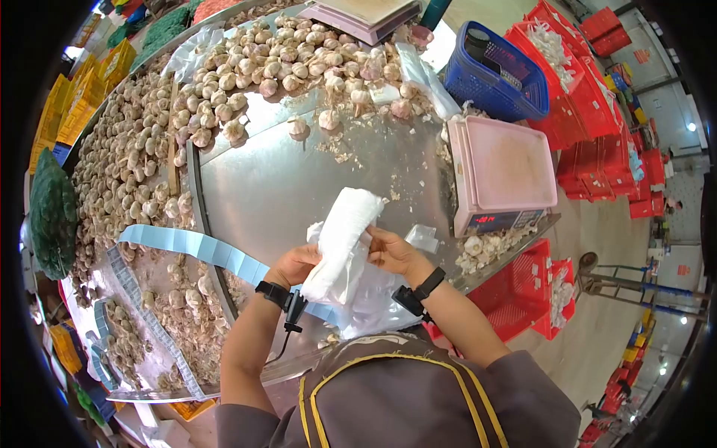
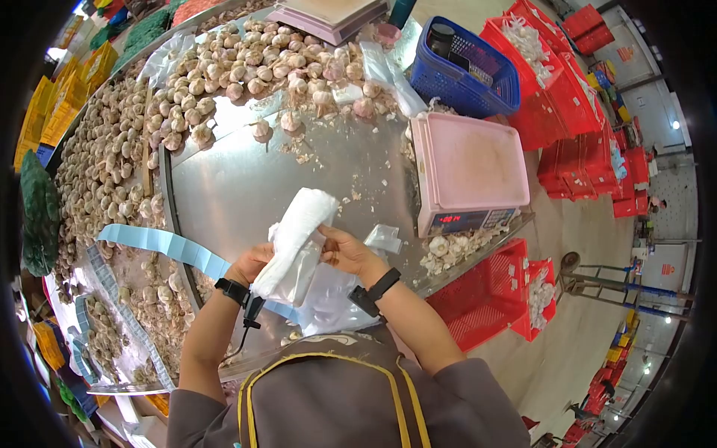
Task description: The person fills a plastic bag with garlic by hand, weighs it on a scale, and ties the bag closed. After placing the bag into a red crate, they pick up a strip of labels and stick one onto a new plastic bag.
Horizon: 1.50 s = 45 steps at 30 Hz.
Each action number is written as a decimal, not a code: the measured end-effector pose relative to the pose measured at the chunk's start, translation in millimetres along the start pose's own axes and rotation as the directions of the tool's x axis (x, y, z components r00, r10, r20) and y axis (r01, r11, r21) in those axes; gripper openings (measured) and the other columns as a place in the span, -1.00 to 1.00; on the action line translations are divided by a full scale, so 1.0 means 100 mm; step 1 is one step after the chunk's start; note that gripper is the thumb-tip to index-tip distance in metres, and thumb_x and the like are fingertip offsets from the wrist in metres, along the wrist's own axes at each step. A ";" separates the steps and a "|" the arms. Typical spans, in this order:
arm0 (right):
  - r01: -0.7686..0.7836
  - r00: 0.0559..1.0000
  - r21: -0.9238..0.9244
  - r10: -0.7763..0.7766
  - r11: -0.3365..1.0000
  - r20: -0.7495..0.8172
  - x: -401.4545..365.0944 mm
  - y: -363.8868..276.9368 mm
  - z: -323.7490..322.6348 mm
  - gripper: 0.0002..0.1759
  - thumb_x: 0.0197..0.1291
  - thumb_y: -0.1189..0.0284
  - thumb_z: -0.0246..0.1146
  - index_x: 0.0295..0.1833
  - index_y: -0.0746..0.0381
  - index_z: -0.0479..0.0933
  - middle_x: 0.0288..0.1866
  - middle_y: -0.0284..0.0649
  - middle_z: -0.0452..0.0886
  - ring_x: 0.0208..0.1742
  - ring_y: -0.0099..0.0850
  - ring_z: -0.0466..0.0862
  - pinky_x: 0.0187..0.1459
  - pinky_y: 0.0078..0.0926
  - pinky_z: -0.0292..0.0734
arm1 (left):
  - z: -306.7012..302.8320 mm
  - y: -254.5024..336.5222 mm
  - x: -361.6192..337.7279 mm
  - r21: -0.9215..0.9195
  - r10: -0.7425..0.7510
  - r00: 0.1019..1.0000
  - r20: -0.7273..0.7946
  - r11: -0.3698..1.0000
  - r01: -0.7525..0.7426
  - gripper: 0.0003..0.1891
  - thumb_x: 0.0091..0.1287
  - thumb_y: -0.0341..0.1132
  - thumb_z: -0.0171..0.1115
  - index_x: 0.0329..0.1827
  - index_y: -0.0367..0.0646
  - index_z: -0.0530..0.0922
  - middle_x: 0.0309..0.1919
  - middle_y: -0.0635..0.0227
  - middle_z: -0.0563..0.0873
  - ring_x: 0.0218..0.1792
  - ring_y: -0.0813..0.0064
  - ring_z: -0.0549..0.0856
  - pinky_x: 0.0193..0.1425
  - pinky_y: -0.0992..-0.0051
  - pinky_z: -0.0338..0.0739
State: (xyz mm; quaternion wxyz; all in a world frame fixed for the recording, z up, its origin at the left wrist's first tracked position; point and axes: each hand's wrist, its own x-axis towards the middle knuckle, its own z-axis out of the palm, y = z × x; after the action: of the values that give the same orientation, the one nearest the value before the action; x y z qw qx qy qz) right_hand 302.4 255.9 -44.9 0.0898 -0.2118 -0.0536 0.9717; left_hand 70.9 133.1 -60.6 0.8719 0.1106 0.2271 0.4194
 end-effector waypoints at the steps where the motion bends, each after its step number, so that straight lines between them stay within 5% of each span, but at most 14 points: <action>1: 0.003 1.000 0.011 -0.003 1.000 -0.003 -0.01 0.08 0.05 -0.66 0.27 0.33 0.23 0.12 0.22 0.51 -0.06 -0.22 0.68 -0.16 -0.47 0.71 -0.51 -0.73 0.41 | 0.01 -0.05 -0.03 -0.058 0.002 1.000 0.031 0.998 0.000 -0.55 0.27 -0.24 0.24 0.16 -0.32 0.50 0.02 0.22 0.67 0.03 0.41 0.64 0.19 0.39 0.47; 3: 0.035 0.877 -0.440 -0.239 0.897 -0.416 -0.02 0.22 0.24 -0.65 0.19 0.37 0.31 0.07 0.25 0.53 -0.15 -0.27 0.69 -0.23 -0.47 0.71 -0.43 -0.63 0.53 | 0.00 -0.08 -0.07 0.069 -0.025 0.996 -0.091 0.997 0.031 -0.48 0.28 -0.17 0.23 0.23 -0.30 0.45 0.08 0.20 0.64 0.07 0.39 0.63 0.20 0.39 0.46; 8: 0.174 0.813 -0.723 -0.512 0.669 -0.277 -0.15 0.24 0.60 -0.55 0.14 0.44 0.32 0.14 0.36 0.48 -0.02 -0.23 0.64 -0.06 -0.48 0.65 -0.06 -0.51 0.55 | 0.64 0.13 -0.24 0.375 0.120 0.936 -0.330 0.927 0.013 0.02 0.09 0.13 0.38 0.50 -0.21 0.07 0.35 0.13 0.36 0.32 0.27 0.42 0.34 0.38 0.31; 11: 0.258 0.802 -0.838 -0.590 0.481 -0.092 -0.15 0.29 0.79 -0.50 0.09 0.44 0.33 0.16 0.34 0.46 0.03 -0.20 0.61 0.02 -0.43 0.61 0.05 -0.45 0.51 | 0.88 0.06 -0.08 0.856 0.397 0.894 -0.209 0.516 -0.030 0.03 0.03 0.02 0.47 0.49 -0.22 0.08 0.33 0.11 0.38 0.34 0.22 0.39 0.38 0.34 0.26; 15: 0.252 0.747 -0.946 -0.663 0.205 0.055 -0.18 0.31 0.89 -0.43 0.07 0.49 0.30 0.23 0.35 0.37 0.07 -0.14 0.57 0.06 -0.35 0.59 0.08 -0.42 0.49 | 1.07 -0.01 -0.01 0.834 0.483 0.830 -0.278 0.550 -0.041 -0.11 0.06 -0.20 0.42 0.43 -0.28 0.15 0.25 0.12 0.44 0.26 0.28 0.43 0.35 0.35 0.28; 17: 0.007 0.834 -0.852 -0.473 0.523 -0.283 -0.31 0.18 0.97 -0.49 0.08 0.46 0.31 0.16 0.35 0.41 -0.11 -0.21 0.62 -0.16 -0.47 0.64 -0.20 -0.44 0.58 | 0.97 -0.09 -0.06 0.590 0.456 0.792 -0.405 0.792 -0.155 -0.40 0.15 -0.31 0.30 0.27 -0.30 0.38 0.06 0.24 0.59 0.06 0.43 0.56 0.16 0.43 0.45; 19: 0.214 0.865 -0.704 -0.467 0.677 -0.186 -0.33 0.15 0.77 -0.50 0.09 0.38 0.35 0.13 0.32 0.42 -0.17 -0.27 0.62 -0.29 -0.56 0.62 -0.33 -0.51 0.55 | 0.88 -0.10 -0.10 0.483 0.345 0.794 -0.500 0.873 -0.076 -0.55 0.24 -0.25 0.25 0.13 -0.33 0.51 -0.10 0.28 0.66 -0.10 0.48 0.63 0.02 0.48 0.52; 27: 0.051 0.904 -0.773 -0.358 0.633 -0.234 -1.08 -0.03 0.41 -0.20 0.06 0.26 0.43 0.39 0.17 0.23 -0.05 -0.24 0.63 0.03 -0.48 0.60 -0.11 -0.51 0.55 | 0.90 0.23 -0.31 0.551 0.356 0.723 -0.592 0.833 0.041 -0.49 0.43 0.03 0.08 -0.02 -0.34 0.59 -0.27 0.33 0.69 -0.27 0.57 0.63 -0.19 0.54 0.51; 29: -0.065 0.941 -0.997 -0.330 0.045 -0.077 -1.45 -0.01 0.39 -0.06 -0.10 0.29 0.51 0.41 0.18 0.21 0.08 -0.11 0.58 0.14 -0.30 0.57 0.09 -0.37 0.50 | 0.83 0.39 -0.39 0.771 0.429 0.741 -0.517 0.610 0.185 -0.48 0.45 0.05 0.04 -0.13 -0.34 0.61 -0.40 0.39 0.65 -0.34 0.61 0.58 -0.28 0.54 0.46; 30: -0.062 0.940 -0.997 -0.333 0.048 -0.075 -1.61 0.02 0.27 -0.06 -0.10 0.29 0.51 0.41 0.18 0.21 0.08 -0.11 0.58 0.14 -0.30 0.57 0.09 -0.37 0.50 | 0.68 0.43 -0.39 0.859 0.502 0.725 -0.472 0.448 0.250 -0.46 0.47 0.07 0.01 -0.20 -0.36 0.61 -0.51 0.46 0.55 -0.40 0.65 0.48 -0.32 0.54 0.41; 32: -0.012 0.987 -0.890 -0.147 -0.456 0.062 -1.82 0.13 -0.01 -0.03 -0.20 0.34 0.52 0.41 0.11 0.24 0.16 0.00 0.53 0.22 -0.14 0.51 0.12 -0.30 0.48 | 0.71 0.51 -0.35 0.901 0.542 0.723 -0.428 0.322 0.292 -0.45 0.47 0.07 0.00 -0.21 -0.37 0.60 -0.52 0.48 0.50 -0.42 0.66 0.42 -0.34 0.55 0.38; 34: -0.096 0.989 -0.839 -0.149 -0.536 -0.018 -1.93 0.28 0.00 -0.04 -0.22 0.34 0.52 0.39 0.08 0.27 0.18 0.04 0.50 0.24 -0.08 0.47 0.19 -0.25 0.42 | 0.72 0.58 -0.31 0.926 0.579 0.725 -0.373 0.187 0.328 -0.45 0.47 0.08 0.00 -0.22 -0.37 0.59 -0.54 0.51 0.45 -0.44 0.67 0.37 -0.37 0.57 0.35; 43: -0.144 0.978 -0.866 -0.204 -0.479 -0.050 -1.91 0.45 -0.30 -0.65 -0.11 0.34 0.41 -0.12 0.15 0.64 -0.25 -0.11 0.66 -0.11 -0.10 0.63 -0.06 -0.18 0.51 | 0.53 0.67 -0.22 0.774 0.328 0.732 -0.598 0.473 0.420 -0.39 0.41 0.16 0.06 -0.23 -0.37 0.62 -0.49 0.43 0.55 -0.39 0.62 0.51 -0.30 0.52 0.44; 45: -0.103 0.974 -0.893 -0.225 -0.438 -0.002 -1.92 0.46 -0.40 -0.77 0.00 0.31 0.32 -0.21 0.16 0.66 -0.30 -0.06 0.65 -0.15 -0.06 0.64 -0.10 -0.17 0.51 | 0.27 0.56 -0.18 0.686 0.332 0.773 -0.540 0.706 0.175 -0.38 0.39 0.15 0.08 -0.11 -0.42 0.59 -0.33 0.33 0.64 -0.30 0.57 0.59 -0.21 0.55 0.50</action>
State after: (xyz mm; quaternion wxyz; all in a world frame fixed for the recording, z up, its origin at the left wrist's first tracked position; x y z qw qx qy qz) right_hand 484.3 175.7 -10.6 -0.0705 -0.2774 -0.8536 0.4353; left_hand 36.3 153.7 -10.3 0.6142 0.2974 0.6409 0.3515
